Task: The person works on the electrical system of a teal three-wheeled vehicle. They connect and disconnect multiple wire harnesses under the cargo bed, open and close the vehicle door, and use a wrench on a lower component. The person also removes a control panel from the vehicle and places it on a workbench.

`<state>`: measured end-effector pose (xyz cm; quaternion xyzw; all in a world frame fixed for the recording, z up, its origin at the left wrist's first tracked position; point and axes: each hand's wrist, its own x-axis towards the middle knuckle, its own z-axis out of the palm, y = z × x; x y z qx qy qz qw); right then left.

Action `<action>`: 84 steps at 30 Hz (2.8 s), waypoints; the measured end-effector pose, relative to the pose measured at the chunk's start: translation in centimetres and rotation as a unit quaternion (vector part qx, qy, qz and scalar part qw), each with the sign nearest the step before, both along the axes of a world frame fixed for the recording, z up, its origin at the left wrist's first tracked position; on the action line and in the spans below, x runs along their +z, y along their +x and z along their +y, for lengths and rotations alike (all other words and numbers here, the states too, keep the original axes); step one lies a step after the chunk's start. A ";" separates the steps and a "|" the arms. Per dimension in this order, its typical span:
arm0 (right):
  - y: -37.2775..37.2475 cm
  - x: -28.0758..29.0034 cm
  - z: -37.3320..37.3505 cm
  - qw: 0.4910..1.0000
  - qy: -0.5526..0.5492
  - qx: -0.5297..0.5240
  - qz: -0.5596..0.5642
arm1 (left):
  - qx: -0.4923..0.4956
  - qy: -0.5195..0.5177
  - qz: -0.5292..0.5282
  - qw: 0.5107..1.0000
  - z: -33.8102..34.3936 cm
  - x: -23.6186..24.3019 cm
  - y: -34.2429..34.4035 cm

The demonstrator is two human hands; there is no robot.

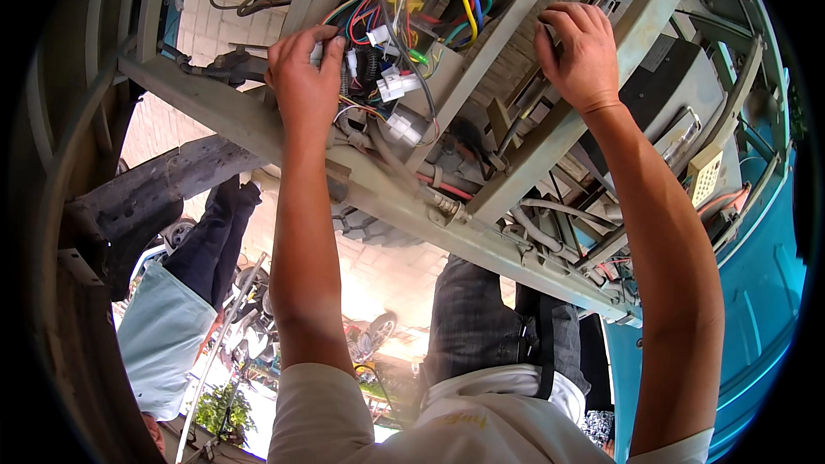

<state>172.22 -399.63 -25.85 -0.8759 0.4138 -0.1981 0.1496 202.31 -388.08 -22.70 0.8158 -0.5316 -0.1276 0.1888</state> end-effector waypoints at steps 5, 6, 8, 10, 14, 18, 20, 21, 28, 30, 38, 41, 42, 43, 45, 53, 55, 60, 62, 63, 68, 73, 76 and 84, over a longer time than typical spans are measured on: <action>0.1 -0.2 0.0 1.000 -0.006 -0.002 -0.011 | -0.032 0.005 -0.040 0.999 -0.2 0.4 -0.4; 0.1 -0.2 0.0 1.000 -0.006 -0.001 -0.012 | -0.044 0.010 -0.057 0.997 -0.2 0.6 -0.5; 0.2 -0.1 0.0 1.000 -0.006 -0.002 -0.010 | -0.050 -0.013 -0.029 0.998 0.1 0.5 -0.5; 0.2 0.0 0.0 1.000 -0.006 -0.002 -0.011 | -0.043 -0.022 -0.004 0.999 0.7 0.6 -0.5; 0.1 0.1 0.0 1.000 -0.005 -0.001 -0.012 | 0.015 -0.009 0.007 1.000 3.6 1.8 -1.6; 0.1 0.1 -0.1 1.000 -0.005 -0.002 -0.012 | 0.122 0.043 0.064 0.990 5.5 2.0 -2.7; 0.2 0.2 0.0 1.000 -0.004 -0.001 -0.008 | 0.165 0.048 0.106 0.979 5.8 1.9 -3.0; 0.2 0.2 0.1 1.000 -0.004 -0.001 -0.006 | 0.162 0.033 0.117 0.979 5.8 1.4 -2.7; 0.2 0.0 0.0 1.000 -0.007 0.002 -0.015 | 0.116 -0.052 0.027 0.992 3.5 2.3 -2.8; 0.2 0.0 0.0 1.000 -0.010 0.000 -0.013 | 0.111 -0.070 0.002 0.991 3.5 2.6 -3.2; 0.2 0.0 0.1 1.000 0.000 -0.012 0.000 | 0.045 0.095 -0.158 0.982 3.0 1.7 -4.7; 0.2 0.0 0.2 1.000 0.000 -0.012 -0.001 | 0.046 0.086 -0.228 0.969 2.6 0.7 -4.5; 0.2 0.1 0.2 1.000 0.001 -0.012 -0.001 | 0.038 0.097 -0.227 0.968 2.4 0.6 -4.3; 0.2 0.0 0.1 1.000 0.002 -0.012 -0.001 | 0.029 0.110 -0.225 0.968 2.2 0.6 -4.1; 0.3 -0.2 0.1 1.000 0.004 -0.011 -0.001 | 0.020 0.117 -0.229 0.966 2.0 0.2 -3.8; 0.1 -0.2 0.1 1.000 -0.004 -0.007 -0.004 | 0.030 0.026 -0.216 0.975 2.8 2.1 -6.6; 0.1 -0.3 0.1 1.000 -0.006 -0.006 -0.005 | 0.062 0.017 -0.140 0.988 3.6 1.2 -6.9; 0.1 -0.3 0.0 1.000 -0.001 -0.001 0.000 | 0.160 -0.001 0.042 0.986 4.1 0.8 -6.9; 0.0 -0.3 0.0 1.000 -0.005 -0.004 0.001 | 0.198 0.009 0.058 0.978 4.3 0.9 -6.8; 0.0 -0.3 0.0 1.000 -0.007 -0.006 0.002 | 0.217 0.024 0.058 0.974 4.7 0.8 -6.5; 0.1 -0.2 0.0 1.000 -0.008 -0.003 -0.003 | 0.187 0.033 -0.119 0.975 4.1 3.7 -8.7; 0.1 -0.3 0.0 1.000 -0.010 0.006 -0.017 | 0.291 0.010 0.277 0.916 2.8 5.5 -9.4; 0.1 -0.3 0.0 1.000 -0.010 0.005 -0.014 | 0.344 -0.157 0.447 0.811 2.5 4.2 -9.3; 0.2 -0.3 0.0 1.000 -0.008 -0.008 -0.001 | 0.340 -0.229 0.490 0.769 4.6 0.9 -9.3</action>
